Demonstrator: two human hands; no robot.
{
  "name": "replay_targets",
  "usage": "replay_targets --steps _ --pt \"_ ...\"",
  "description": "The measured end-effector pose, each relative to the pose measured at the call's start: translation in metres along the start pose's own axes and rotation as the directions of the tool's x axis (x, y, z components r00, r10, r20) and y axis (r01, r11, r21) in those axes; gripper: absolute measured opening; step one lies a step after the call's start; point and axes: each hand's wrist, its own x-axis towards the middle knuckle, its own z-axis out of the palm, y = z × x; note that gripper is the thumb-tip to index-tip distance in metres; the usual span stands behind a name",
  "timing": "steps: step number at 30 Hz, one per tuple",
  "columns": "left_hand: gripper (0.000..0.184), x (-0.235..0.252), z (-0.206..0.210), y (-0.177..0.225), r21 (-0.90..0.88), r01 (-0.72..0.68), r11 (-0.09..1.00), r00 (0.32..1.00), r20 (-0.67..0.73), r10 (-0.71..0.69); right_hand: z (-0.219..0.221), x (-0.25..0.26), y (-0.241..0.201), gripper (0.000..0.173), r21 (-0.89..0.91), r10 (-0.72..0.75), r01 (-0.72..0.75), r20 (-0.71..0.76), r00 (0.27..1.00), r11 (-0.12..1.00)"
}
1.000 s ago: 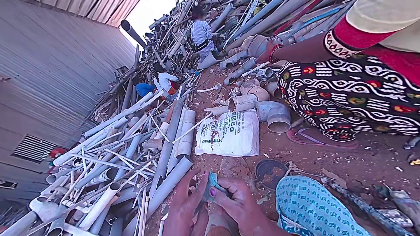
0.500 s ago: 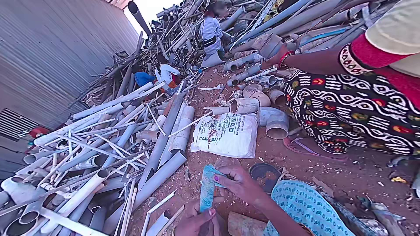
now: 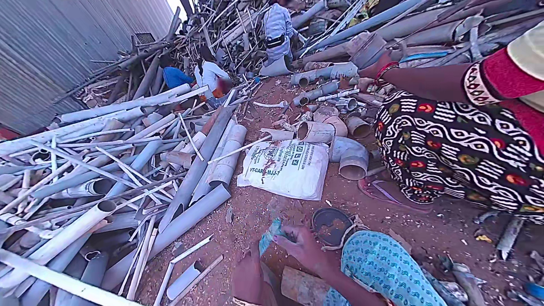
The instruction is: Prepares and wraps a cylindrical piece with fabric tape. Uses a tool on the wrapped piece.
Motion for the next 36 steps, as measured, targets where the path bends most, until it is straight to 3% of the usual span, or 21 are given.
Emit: replay_targets --steps 3,5,7,8,10,11,13,15,19,21,22,23,25,27,29,35,36 --pt "0.047 -0.003 0.02 0.0 0.057 -0.055 0.997 0.969 -0.238 0.067 0.003 -0.001 0.005 0.028 -0.089 0.018 -0.026 -0.084 0.996 0.996" --pt "0.044 -0.004 0.033 -0.003 0.064 -0.14 0.988 0.895 -0.419 0.154 0.003 -0.003 0.007 0.03 -0.12 0.023 -0.039 -0.128 0.991 0.992" --pt "0.044 -0.006 0.038 -0.006 -0.007 -0.259 0.966 0.835 -0.504 0.22 0.001 -0.003 0.01 0.03 -0.129 0.004 -0.026 -0.17 0.985 0.991" --pt "0.047 -0.009 0.036 -0.006 -0.101 -0.29 0.952 0.855 -0.474 0.21 0.0 -0.003 0.011 0.03 -0.113 -0.008 -0.013 -0.182 0.983 0.993" --pt "0.046 -0.01 0.028 -0.011 -0.409 -0.267 0.872 0.946 -0.286 0.156 -0.003 -0.002 0.012 0.029 -0.077 -0.042 0.027 -0.196 0.98 0.997" --pt "0.04 -0.007 0.028 -0.015 -0.584 -0.231 0.778 0.969 -0.208 0.132 -0.004 -0.003 0.012 0.028 -0.066 -0.062 0.05 -0.191 0.98 0.997" --pt "0.018 -0.005 0.021 -0.017 -0.875 -0.108 0.472 0.993 -0.07 0.097 -0.004 -0.003 0.013 0.027 -0.063 -0.104 0.095 -0.173 0.979 0.993" --pt "0.013 -0.006 0.017 -0.017 -0.96 -0.006 0.281 0.996 0.018 0.085 -0.003 -0.004 0.015 0.027 -0.082 -0.123 0.111 -0.157 0.98 0.99" --pt "0.015 -0.008 0.022 -0.019 -0.983 0.118 0.137 0.974 0.142 0.177 -0.002 -0.006 0.015 0.026 -0.13 -0.129 0.112 -0.127 0.983 0.985" --pt "0.022 -0.006 0.029 -0.021 -0.982 0.089 0.165 0.97 0.123 0.21 0.0 -0.006 0.014 0.027 -0.175 -0.154 0.13 -0.128 0.98 0.976" --pt "0.024 -0.005 0.031 -0.021 -0.97 0.031 0.242 0.978 0.079 0.192 0.001 -0.007 0.014 0.027 -0.203 -0.161 0.133 -0.125 0.979 0.97" --pt "0.027 -0.004 0.033 -0.023 -0.916 -0.056 0.397 0.987 0.009 0.16 0.001 -0.008 0.014 0.026 -0.232 -0.155 0.125 -0.118 0.981 0.965" --pt "0.033 -0.004 0.033 -0.026 -0.611 -0.206 0.764 0.977 -0.17 0.127 0.003 -0.009 0.014 0.025 -0.257 -0.124 0.094 -0.104 0.987 0.962" --pt "0.031 -0.008 0.036 -0.019 -0.285 -0.299 0.911 0.896 -0.411 0.166 0.008 -0.01 0.015 0.023 -0.231 -0.104 0.082 -0.086 0.991 0.97" --pt "0.034 -0.004 0.045 -0.013 -0.078 -0.298 0.951 0.792 -0.577 0.201 0.01 -0.012 0.013 0.022 -0.163 -0.054 0.043 -0.064 0.996 0.986" --pt "0.045 0.01 0.063 -0.002 0.088 -0.267 0.96 0.693 -0.674 0.254 0.006 -0.009 0.018 0.018 -0.013 0.09 -0.091 -0.102 0.991 0.996" --pt "0.045 0.009 0.061 -0.001 0.072 -0.289 0.955 0.709 -0.654 0.264 0.005 -0.009 0.016 0.016 0.013 0.11 -0.109 -0.112 0.988 0.994"
